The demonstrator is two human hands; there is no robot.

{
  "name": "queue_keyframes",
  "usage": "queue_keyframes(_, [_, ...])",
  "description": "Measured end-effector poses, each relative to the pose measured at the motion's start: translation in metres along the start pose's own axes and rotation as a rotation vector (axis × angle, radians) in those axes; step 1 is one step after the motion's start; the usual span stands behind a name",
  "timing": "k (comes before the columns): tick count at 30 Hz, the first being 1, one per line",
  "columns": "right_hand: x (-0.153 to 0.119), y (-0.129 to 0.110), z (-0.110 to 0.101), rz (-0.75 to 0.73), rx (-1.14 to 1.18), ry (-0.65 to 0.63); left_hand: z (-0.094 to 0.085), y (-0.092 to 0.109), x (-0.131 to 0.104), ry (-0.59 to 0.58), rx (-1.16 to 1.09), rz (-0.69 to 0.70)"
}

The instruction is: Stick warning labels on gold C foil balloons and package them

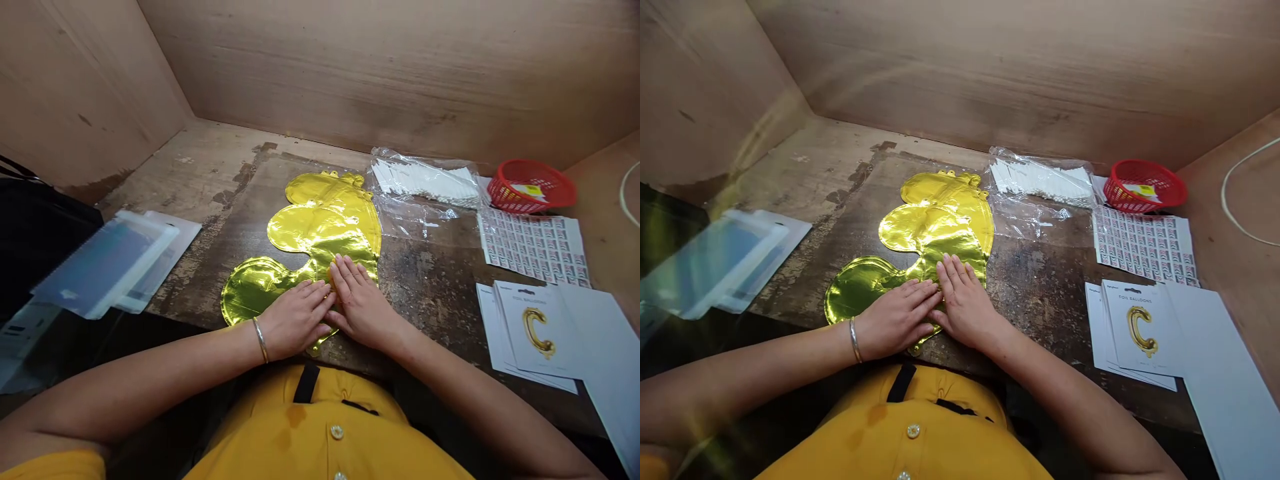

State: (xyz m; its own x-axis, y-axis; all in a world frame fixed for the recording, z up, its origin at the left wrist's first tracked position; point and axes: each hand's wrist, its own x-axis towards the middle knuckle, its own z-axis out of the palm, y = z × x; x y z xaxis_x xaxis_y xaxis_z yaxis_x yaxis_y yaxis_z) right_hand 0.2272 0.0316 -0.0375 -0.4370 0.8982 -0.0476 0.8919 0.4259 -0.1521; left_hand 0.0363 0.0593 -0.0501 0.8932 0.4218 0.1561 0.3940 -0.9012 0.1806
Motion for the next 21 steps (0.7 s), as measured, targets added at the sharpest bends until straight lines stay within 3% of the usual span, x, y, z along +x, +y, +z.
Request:
queue_keyframes(2, [-0.012, -0.006, 0.000, -0.026, -0.010, 0.021, -0.001, 0.001, 0.001, -0.001, 0.011, 0.002])
queue_keyframes(5, [-0.044, -0.001, 0.003, -0.055, -0.022, -0.063, -0.003, 0.003, 0.001, -0.025, 0.028, -0.010])
queue_keyframes(7, [-0.068, 0.009, 0.003, 0.037, -0.069, -0.065, -0.004, 0.004, 0.000, -0.039, 0.037, -0.018])
queue_keyframes(9, [-0.086, 0.017, -0.001, 0.188, -0.149, 0.039, -0.005, 0.005, 0.000, -0.042, 0.043, -0.017])
queue_keyframes(12, [-0.091, 0.013, -0.008, 0.210, -0.196, 0.171, -0.005, 0.005, -0.001, -0.032, 0.056, -0.005])
queue_keyframes(16, [-0.088, -0.001, -0.003, 0.014, -0.115, 0.019, -0.005, 0.006, -0.001, -0.020, 0.052, -0.012])
queue_keyframes(18, [-0.094, -0.002, -0.002, 0.107, -0.140, 0.000, -0.005, 0.006, -0.002, -0.020, 0.039, -0.019])
queue_keyframes(21, [-0.100, -0.001, -0.017, 0.232, -0.201, 0.154, -0.006, 0.006, -0.002, -0.028, 0.028, -0.022])
